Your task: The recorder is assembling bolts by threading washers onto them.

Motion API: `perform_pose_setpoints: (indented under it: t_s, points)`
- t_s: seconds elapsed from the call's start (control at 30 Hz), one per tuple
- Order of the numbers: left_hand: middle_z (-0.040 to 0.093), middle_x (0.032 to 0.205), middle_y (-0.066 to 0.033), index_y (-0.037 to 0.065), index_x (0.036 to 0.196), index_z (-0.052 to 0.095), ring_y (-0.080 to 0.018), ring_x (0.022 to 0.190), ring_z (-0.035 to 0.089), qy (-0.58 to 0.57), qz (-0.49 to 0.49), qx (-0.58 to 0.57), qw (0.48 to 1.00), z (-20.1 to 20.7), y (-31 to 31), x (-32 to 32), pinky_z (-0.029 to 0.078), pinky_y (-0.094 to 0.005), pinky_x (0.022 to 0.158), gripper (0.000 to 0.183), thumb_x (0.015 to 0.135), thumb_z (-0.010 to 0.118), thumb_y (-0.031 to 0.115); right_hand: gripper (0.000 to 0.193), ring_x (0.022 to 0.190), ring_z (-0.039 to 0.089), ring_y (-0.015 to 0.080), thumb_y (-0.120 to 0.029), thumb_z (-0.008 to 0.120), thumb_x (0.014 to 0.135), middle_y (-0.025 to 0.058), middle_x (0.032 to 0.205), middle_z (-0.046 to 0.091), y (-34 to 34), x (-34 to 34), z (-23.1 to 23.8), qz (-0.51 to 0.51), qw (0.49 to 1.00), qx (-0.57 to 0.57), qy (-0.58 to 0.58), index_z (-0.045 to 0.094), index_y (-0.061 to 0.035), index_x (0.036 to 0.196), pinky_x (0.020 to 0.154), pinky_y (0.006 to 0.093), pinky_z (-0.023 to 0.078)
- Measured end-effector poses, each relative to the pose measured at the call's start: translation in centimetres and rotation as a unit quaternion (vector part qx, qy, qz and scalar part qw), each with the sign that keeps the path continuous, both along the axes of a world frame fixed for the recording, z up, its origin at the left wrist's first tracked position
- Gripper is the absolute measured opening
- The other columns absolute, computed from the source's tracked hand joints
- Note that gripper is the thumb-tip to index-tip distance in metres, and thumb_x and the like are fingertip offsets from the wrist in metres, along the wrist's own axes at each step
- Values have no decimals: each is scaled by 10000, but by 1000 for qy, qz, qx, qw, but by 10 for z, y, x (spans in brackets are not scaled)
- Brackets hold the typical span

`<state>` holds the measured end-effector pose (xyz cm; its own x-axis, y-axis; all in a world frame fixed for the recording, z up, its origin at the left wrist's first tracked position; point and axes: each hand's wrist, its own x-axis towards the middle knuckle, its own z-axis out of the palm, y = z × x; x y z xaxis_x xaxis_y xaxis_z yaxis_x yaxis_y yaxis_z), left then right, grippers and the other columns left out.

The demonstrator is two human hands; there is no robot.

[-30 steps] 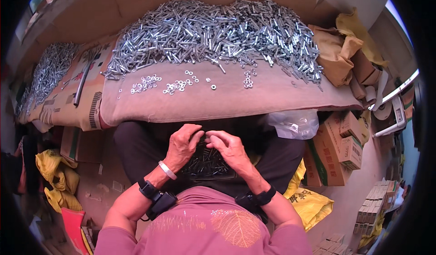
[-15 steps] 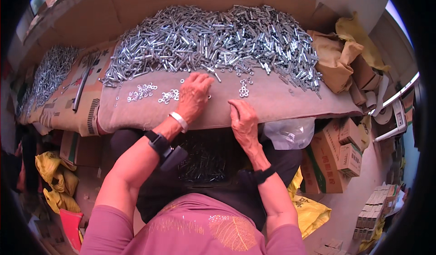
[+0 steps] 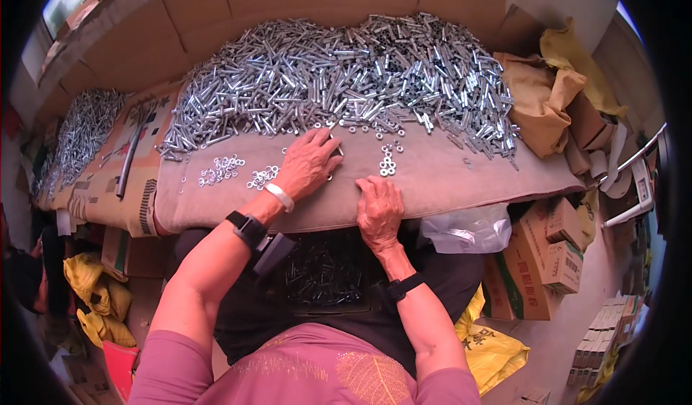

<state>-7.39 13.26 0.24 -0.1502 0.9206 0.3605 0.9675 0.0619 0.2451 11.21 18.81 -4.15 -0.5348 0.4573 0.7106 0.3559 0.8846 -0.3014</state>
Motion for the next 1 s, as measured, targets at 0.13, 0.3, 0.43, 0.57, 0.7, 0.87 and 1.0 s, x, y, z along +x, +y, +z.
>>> perform_pose_setpoints:
  t_s: [0.13,0.3,0.43,0.57,0.7,0.87,1.0]
  points:
    - [581,1163,-148,40,1098,600,-336,1118,521,-15,-7,78,997,-1,-24,-5,436,-407,939,296,853,633,203,296,893,554,257,-52,618,728,66,993,572,1,0,0,-9,1000,15,-5,602,-84,1023,796,387,436]
    - [630,958,-159,20,966,655,-333,898,604,-117,60,137,982,3,-23,-14,475,-401,791,199,854,630,183,304,890,554,260,-50,611,728,65,994,572,1,0,0,-7,1000,18,0,602,-86,1030,795,387,436]
    - [637,856,-165,11,865,685,-333,781,618,-141,214,73,964,9,2,-11,475,-415,712,263,815,674,269,305,896,556,259,-56,604,733,69,992,572,1,0,-2,-4,1000,22,7,602,-83,1037,793,385,438]
    - [631,886,-200,12,888,655,-369,851,622,-145,225,12,963,9,11,-15,474,-460,758,257,781,675,245,299,905,558,255,-63,604,738,73,991,571,-1,0,-1,0,1000,19,4,605,-77,1036,792,382,439]
    - [628,730,-127,16,1008,628,-273,708,620,-165,227,79,957,-5,5,-19,479,-383,660,298,783,687,202,294,907,559,252,-69,600,744,73,991,568,0,0,-3,2,1000,19,12,604,-76,1038,793,378,441]
    - [629,728,-107,15,1002,634,-237,673,608,-188,277,82,939,-1,-2,-9,479,-362,645,275,808,686,203,281,874,558,267,-49,597,751,75,976,573,2,1,-2,12,999,20,31,603,-82,1030,765,392,435]
    - [610,855,-118,32,988,650,-282,772,612,-65,183,104,975,2,0,-4,490,-378,697,203,793,608,73,293,897,557,248,-82,581,760,70,998,556,2,2,-4,6,999,29,19,587,-78,1052,801,376,443]
